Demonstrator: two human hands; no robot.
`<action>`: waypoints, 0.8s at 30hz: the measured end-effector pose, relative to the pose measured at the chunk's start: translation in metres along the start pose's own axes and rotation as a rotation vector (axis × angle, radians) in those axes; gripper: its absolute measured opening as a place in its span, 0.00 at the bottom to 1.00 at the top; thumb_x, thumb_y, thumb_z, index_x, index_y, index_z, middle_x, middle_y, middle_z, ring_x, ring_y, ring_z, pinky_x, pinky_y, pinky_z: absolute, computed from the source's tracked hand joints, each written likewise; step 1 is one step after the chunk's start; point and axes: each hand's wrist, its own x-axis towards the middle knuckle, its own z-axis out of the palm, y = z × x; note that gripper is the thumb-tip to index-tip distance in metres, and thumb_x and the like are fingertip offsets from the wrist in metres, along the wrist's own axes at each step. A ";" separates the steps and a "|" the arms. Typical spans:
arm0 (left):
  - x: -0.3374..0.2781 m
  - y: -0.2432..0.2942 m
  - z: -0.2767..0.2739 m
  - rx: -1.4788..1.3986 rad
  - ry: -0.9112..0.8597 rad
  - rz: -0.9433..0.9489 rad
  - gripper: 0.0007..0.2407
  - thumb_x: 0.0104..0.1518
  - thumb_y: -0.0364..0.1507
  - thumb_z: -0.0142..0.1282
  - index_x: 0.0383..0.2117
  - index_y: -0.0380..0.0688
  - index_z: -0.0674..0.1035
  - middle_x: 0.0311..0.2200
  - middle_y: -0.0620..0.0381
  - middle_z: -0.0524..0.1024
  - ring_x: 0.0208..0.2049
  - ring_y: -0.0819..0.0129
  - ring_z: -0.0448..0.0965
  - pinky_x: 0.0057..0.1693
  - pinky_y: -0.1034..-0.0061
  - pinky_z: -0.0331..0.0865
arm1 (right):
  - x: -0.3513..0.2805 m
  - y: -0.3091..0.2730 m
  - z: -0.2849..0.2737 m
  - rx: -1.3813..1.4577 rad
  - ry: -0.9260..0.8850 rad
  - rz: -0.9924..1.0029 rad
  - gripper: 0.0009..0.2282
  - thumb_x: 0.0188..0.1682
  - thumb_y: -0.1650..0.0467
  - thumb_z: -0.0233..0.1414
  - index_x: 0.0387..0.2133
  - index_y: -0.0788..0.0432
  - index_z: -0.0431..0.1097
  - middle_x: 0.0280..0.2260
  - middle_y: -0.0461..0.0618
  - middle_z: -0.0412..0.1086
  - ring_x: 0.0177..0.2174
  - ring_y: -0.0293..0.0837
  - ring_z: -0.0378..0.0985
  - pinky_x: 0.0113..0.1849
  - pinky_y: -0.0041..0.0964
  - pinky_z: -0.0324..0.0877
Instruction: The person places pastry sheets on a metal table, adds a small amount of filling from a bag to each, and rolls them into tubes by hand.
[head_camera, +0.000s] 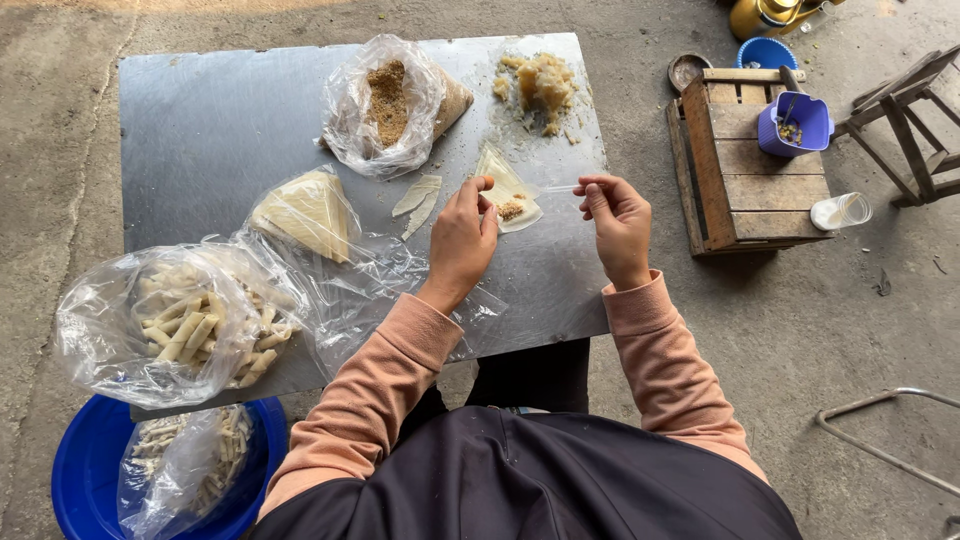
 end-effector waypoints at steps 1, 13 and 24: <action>0.001 -0.001 0.000 -0.002 -0.001 -0.002 0.13 0.58 0.23 0.57 0.50 0.39 0.74 0.36 0.51 0.80 0.36 0.57 0.82 0.43 0.65 0.74 | 0.004 -0.003 0.003 0.040 0.018 0.017 0.06 0.58 0.73 0.52 0.43 0.64 0.74 0.37 0.48 0.77 0.32 0.33 0.74 0.36 0.27 0.70; 0.001 -0.016 0.003 -0.027 -0.021 0.098 0.17 0.57 0.22 0.56 0.54 0.42 0.71 0.36 0.51 0.79 0.38 0.54 0.82 0.43 0.62 0.74 | 0.103 -0.014 0.143 0.274 -0.032 0.014 0.10 0.54 0.70 0.56 0.43 0.67 0.73 0.35 0.55 0.78 0.30 0.38 0.79 0.32 0.30 0.75; 0.006 -0.018 -0.002 -0.050 -0.078 0.097 0.18 0.57 0.22 0.59 0.54 0.45 0.72 0.36 0.52 0.79 0.37 0.57 0.82 0.43 0.65 0.74 | 0.090 -0.017 0.077 -0.326 -0.104 -0.177 0.10 0.58 0.67 0.56 0.46 0.63 0.72 0.35 0.45 0.73 0.32 0.33 0.72 0.35 0.29 0.70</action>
